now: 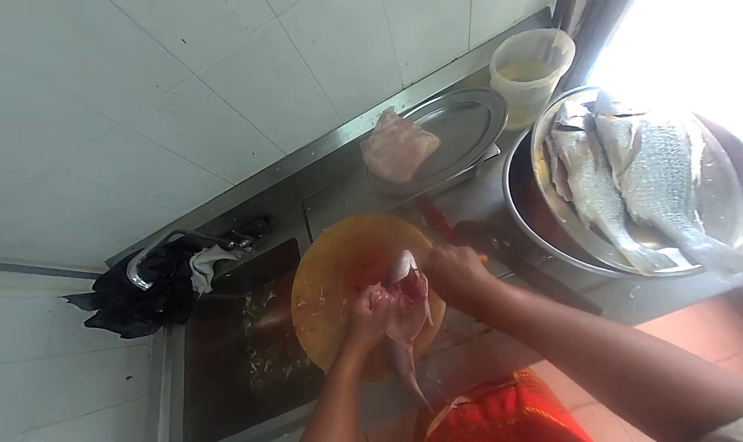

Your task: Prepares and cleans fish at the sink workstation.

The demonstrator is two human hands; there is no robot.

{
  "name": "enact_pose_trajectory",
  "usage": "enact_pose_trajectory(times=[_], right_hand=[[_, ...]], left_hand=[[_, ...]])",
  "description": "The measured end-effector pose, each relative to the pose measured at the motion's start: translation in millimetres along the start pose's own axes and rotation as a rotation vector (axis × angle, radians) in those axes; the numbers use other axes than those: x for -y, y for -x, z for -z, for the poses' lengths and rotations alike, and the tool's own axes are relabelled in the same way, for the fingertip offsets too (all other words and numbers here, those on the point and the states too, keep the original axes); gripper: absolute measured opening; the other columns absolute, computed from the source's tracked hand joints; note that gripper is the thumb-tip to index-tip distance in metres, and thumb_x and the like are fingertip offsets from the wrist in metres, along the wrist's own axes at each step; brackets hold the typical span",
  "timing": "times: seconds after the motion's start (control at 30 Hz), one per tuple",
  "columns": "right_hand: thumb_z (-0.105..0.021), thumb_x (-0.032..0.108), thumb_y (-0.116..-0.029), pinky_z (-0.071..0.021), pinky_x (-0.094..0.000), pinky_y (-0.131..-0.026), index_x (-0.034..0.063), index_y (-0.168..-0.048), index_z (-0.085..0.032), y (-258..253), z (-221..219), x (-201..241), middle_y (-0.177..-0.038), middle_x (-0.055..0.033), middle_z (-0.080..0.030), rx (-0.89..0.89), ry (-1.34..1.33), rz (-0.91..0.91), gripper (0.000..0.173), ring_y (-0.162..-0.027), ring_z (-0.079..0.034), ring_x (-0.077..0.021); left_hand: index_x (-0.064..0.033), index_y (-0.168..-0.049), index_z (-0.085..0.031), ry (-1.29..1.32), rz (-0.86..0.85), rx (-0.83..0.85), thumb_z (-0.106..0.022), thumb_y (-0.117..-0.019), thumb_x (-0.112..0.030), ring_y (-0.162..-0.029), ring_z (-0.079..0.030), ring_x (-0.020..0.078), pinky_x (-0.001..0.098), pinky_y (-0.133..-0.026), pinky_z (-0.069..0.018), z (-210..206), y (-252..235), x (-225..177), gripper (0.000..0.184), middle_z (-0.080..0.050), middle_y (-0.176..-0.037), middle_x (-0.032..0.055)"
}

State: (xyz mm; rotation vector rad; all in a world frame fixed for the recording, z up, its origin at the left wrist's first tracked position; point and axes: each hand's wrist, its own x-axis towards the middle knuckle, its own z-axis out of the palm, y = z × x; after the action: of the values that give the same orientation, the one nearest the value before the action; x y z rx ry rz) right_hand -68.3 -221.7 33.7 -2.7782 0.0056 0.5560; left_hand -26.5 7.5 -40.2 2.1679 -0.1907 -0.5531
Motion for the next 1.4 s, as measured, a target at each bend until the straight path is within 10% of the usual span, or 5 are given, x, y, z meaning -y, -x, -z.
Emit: enact_pose_trajectory(times=[0.37, 0.87, 1.4], right_hand=[[-0.064, 0.008, -0.0941, -0.0565, -0.0552, -0.063, 0.0089, -0.09, -0.07, 4, -9, -10, -0.089, -0.0131, -0.069, -0.01, -0.026, -0.085, 0.008, -0.082, -0.07, -0.0344], [-0.055, 0.001, -0.0978, -0.0596, -0.0549, -0.071, -0.0019, -0.118, -0.065, 28, -41, 40, -0.106, -0.0224, -0.065, 0.138, -0.055, -0.063, 0.022, -0.094, -0.069, -0.0406], [-0.06, 0.004, -0.096, -0.0596, -0.0526, -0.066, 0.0051, -0.101, -0.069, 5, -30, 22, -0.096, -0.0146, -0.068, 0.031, -0.065, 0.022, 0.011, -0.086, -0.07, -0.0342]], left_hand=[[-0.0047, -0.12, -0.066, 0.036, -0.002, -0.003, -0.061, -0.1012, -0.02, -0.086, -0.071, 0.0152, 0.038, -0.081, -0.0616, 1, 0, 3, 0.024, -0.073, -0.095, 0.0069], [-0.0099, -0.125, -0.065, -0.28, 0.158, 0.021, -0.065, -0.1005, -0.034, -0.094, -0.069, 0.0242, 0.0514, -0.088, -0.0571, 3, -8, -22, 0.034, -0.071, -0.102, 0.0114], [-0.0065, -0.114, -0.07, -0.348, 0.055, -0.057, -0.06, -0.1022, -0.027, -0.084, -0.068, 0.0243, 0.0507, -0.08, -0.0573, 2, -17, -24, 0.025, -0.07, -0.094, 0.0114]])
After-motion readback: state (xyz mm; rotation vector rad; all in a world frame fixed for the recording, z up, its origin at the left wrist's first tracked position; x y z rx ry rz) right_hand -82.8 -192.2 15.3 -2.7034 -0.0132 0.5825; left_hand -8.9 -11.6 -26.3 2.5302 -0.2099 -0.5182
